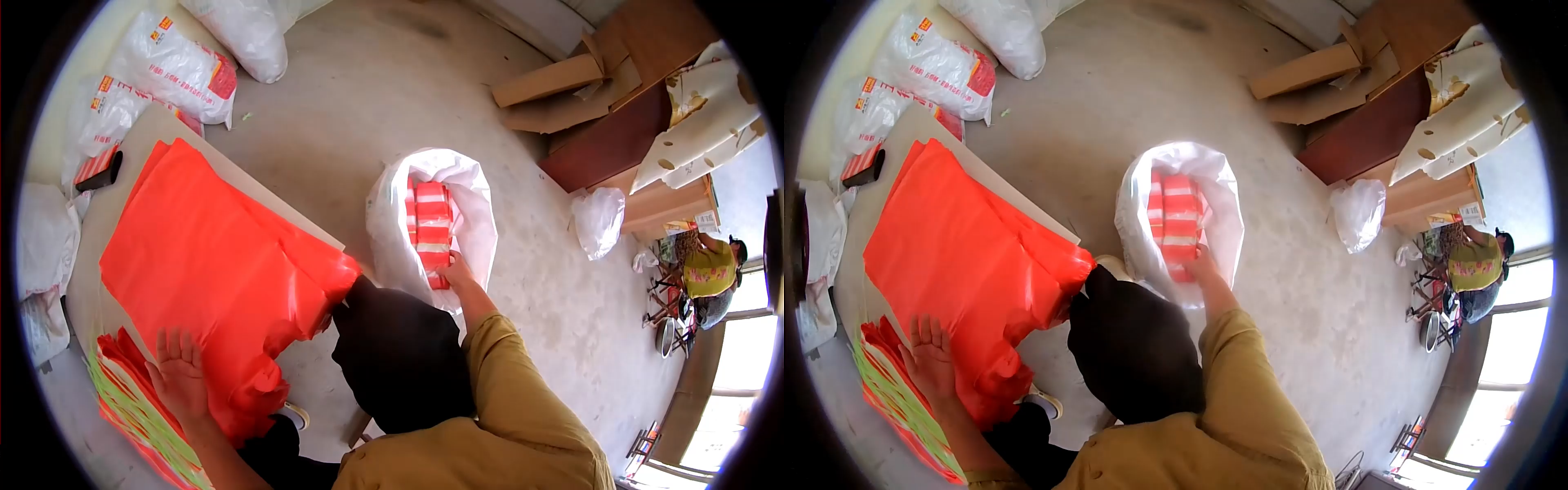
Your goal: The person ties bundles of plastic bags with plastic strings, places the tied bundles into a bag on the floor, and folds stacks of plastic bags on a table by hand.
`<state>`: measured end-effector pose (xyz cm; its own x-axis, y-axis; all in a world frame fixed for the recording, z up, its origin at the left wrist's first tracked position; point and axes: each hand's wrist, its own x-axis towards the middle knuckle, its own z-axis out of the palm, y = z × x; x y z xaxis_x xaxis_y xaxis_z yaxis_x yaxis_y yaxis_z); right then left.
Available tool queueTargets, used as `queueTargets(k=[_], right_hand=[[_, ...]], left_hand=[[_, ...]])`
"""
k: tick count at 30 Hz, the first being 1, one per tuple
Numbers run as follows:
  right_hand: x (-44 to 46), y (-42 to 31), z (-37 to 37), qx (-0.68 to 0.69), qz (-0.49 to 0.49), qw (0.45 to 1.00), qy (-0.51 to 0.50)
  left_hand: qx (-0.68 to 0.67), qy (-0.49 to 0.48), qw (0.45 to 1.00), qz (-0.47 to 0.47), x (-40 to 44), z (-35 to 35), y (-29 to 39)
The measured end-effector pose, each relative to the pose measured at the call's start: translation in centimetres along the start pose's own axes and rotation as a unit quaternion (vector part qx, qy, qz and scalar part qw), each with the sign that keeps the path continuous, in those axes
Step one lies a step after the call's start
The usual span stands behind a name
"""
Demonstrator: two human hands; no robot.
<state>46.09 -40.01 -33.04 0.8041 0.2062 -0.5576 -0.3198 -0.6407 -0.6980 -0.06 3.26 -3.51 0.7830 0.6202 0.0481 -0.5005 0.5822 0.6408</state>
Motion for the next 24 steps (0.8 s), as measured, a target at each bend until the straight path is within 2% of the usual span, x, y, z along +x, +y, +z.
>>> queueTargets(k=[1,4,7,10,14,16,18,21,22,24], right_hand=[[-1.1,-1.3,-0.4,-0.016,0.013,1.0,-0.005],[-6.6,-8.6,-0.4,-0.241,-0.047,0.963,0.106],[-4.8,-9.4,0.1,-0.384,-0.266,0.877,0.111],[-0.7,-11.4,1.0,-0.434,-0.363,0.819,0.096],[3.6,-14.3,1.1,-0.506,-0.327,0.795,0.072],[4.2,-14.3,0.5,-0.58,-0.236,0.779,-0.032],[6.5,-12.4,0.5,-0.507,-0.136,0.851,-0.033],[7.7,-12.0,0.3,-0.504,-0.162,0.848,-0.023],[7.1,-11.9,0.6,-0.481,-0.184,0.857,0.011],[3.6,-11.8,1.1,-0.492,-0.206,0.846,0.013]], left_hand=[[-0.003,0.002,1.0,-0.001,0.1,0.0,-0.1],[-0.009,-0.008,1.0,-0.006,0.2,-0.1,-0.1],[-0.008,-0.005,1.0,-0.008,0.0,0.0,0.1],[0.002,0.024,1.0,-0.002,-0.4,0.1,0.2],[0.01,0.032,0.999,-0.001,-0.6,0.0,0.2],[0.014,0.045,0.999,0.0,-0.7,0.2,0.1],[0.018,0.035,0.999,-0.005,-0.3,0.0,0.4],[0.022,0.009,1.0,-0.014,-0.4,0.0,0.8],[0.024,0.009,1.0,-0.014,-0.3,0.1,0.8],[0.025,0.006,1.0,-0.013,0.0,0.4,0.8]])
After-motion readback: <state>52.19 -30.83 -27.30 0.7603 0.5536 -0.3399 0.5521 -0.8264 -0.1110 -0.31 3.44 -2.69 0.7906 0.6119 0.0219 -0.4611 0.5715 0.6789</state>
